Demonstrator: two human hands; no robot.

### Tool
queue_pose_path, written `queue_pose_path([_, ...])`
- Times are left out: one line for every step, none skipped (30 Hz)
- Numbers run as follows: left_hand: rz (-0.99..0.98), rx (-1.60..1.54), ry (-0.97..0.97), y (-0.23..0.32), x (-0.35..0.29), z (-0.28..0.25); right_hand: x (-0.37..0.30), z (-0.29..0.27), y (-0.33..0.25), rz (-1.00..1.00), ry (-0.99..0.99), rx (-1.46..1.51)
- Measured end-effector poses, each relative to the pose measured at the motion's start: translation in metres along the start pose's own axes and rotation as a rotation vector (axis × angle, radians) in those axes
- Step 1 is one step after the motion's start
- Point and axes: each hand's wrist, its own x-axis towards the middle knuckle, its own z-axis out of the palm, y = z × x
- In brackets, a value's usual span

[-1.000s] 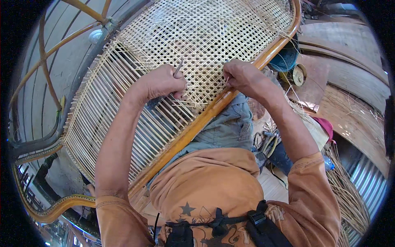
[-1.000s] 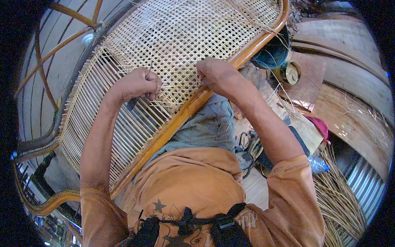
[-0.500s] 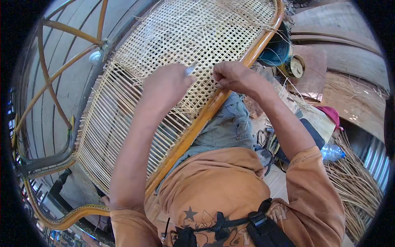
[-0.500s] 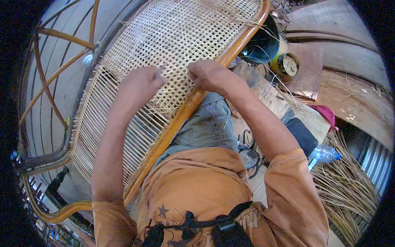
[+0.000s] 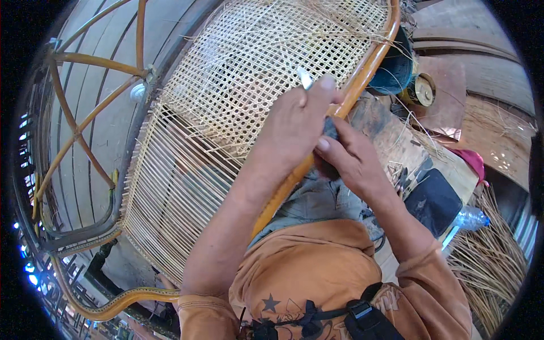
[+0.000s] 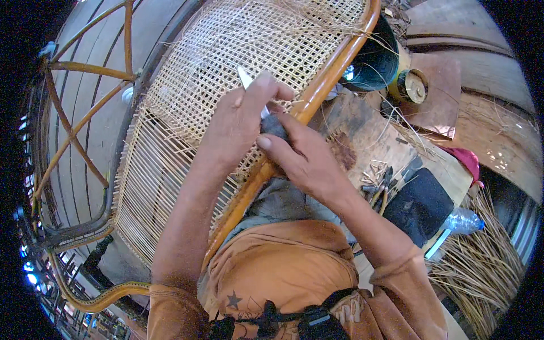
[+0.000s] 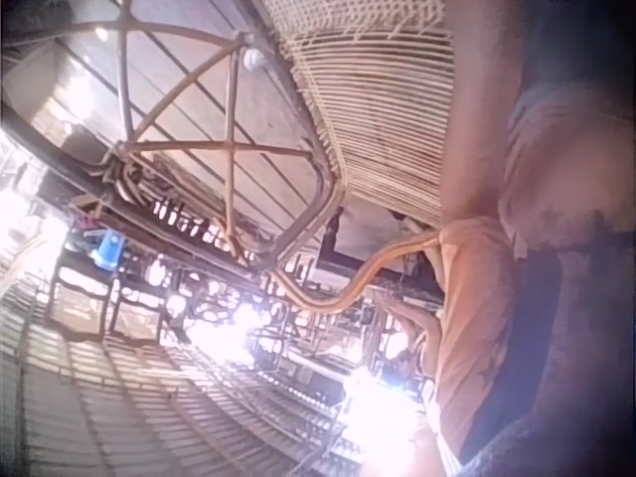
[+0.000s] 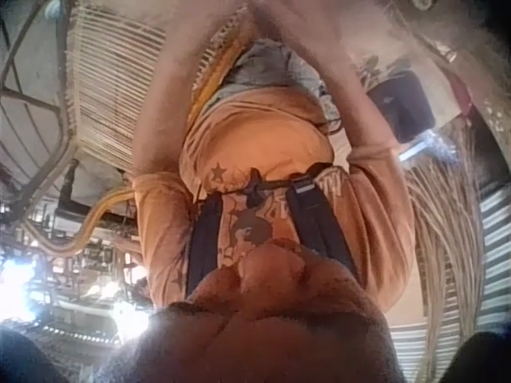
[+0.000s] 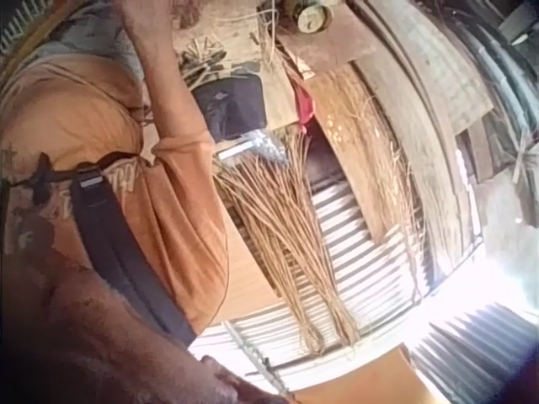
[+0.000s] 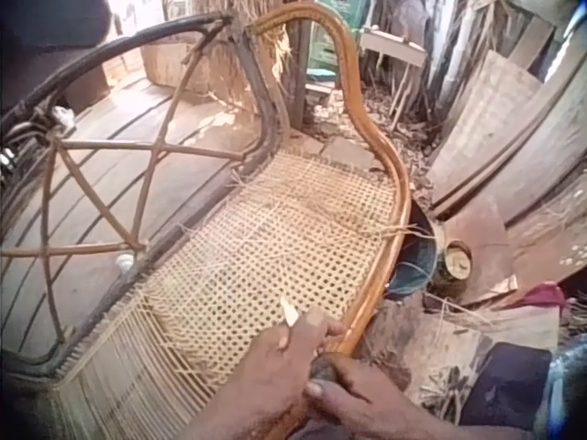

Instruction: A person is weaving or repairing the seat of a rattan chair using cane strips and various tools like an awl and knife.

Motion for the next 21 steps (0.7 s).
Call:
queue_pose_path([-0.015,0.044,0.122,-0.013,0.002,-0.005,-0.006,-0.005,-0.001,0.125,0.049,-0.148])
queue_pose_path([-0.035,0.09,0.249,-0.027,0.0,-0.013,-0.014,-0.006,-0.001,0.199,0.058,-0.131])
queue_pose_path([-0.04,0.091,0.248,-0.041,-0.005,-0.023,-0.022,-0.008,0.004,0.203,0.057,-0.129])
queue_pose_path([-0.064,0.287,0.251,-0.056,-0.011,-0.031,-0.03,-0.012,0.012,0.187,-0.022,-0.258])
queue_pose_path([-0.086,0.48,0.249,-0.063,-0.015,-0.035,-0.035,-0.013,0.018,0.174,-0.1,-0.389])
queue_pose_path([-0.087,0.47,0.243,-0.066,-0.017,-0.034,-0.038,-0.01,0.021,0.183,-0.096,-0.394])
queue_pose_path([-0.155,0.526,0.14,-0.065,-0.02,-0.033,-0.04,-0.006,0.022,0.201,-0.062,-0.41])
queue_pose_path([-0.221,0.58,0.035,-0.066,-0.021,-0.033,-0.04,-0.003,0.023,0.219,-0.027,-0.426])
queue_pose_path([-0.221,0.569,0.031,-0.068,-0.019,-0.033,-0.038,0.0,0.024,0.227,-0.026,-0.434])
queue_pose_path([-0.184,0.636,0.005,-0.071,-0.016,-0.034,-0.037,0.002,0.025,0.195,0.015,-0.471])
queue_pose_path([-0.145,0.704,-0.02,-0.073,-0.013,-0.033,-0.036,0.004,0.025,0.161,0.055,-0.507])
queue_pose_path([-0.182,0.744,-0.047,-0.071,-0.01,-0.034,-0.036,0.007,0.026,0.169,0.057,-0.517])
queue_pose_path([-0.177,0.732,-0.055,-0.071,-0.008,-0.033,-0.037,0.008,0.026,0.157,0.069,-0.555])
queue_pose_path([-0.159,0.779,-0.06,-0.071,-0.006,-0.033,-0.037,0.01,0.026,0.144,0.081,-0.593])
queue_pose_path([-0.142,0.828,-0.063,-0.071,-0.004,-0.033,-0.037,0.013,0.024,0.153,0.086,-0.601])
queue_pose_path([-0.126,0.817,-0.079,-0.071,-0.003,-0.034,-0.036,0.016,0.022,0.197,0.084,-0.592])
queue_pose_path([-0.125,0.809,-0.084,-0.069,-0.002,-0.034,-0.035,0.02,0.019,0.241,0.083,-0.582])
queue_pose_path([-0.13,0.841,-0.1,-0.068,-0.001,-0.034,-0.033,0.022,0.016,0.239,0.075,-0.561])
queue_pose_path([-0.134,0.875,-0.115,-0.067,0.001,-0.034,-0.032,0.024,0.016,0.244,0.077,-0.564])
queue_pose_path([-0.134,0.871,-0.118,-0.067,0.002,-0.034,-0.031,0.026,0.016,0.25,0.08,-0.565])
queue_pose_path([-0.145,0.874,-0.132,-0.067,0.004,-0.034,-0.03,0.027,0.016,0.256,0.084,-0.566])
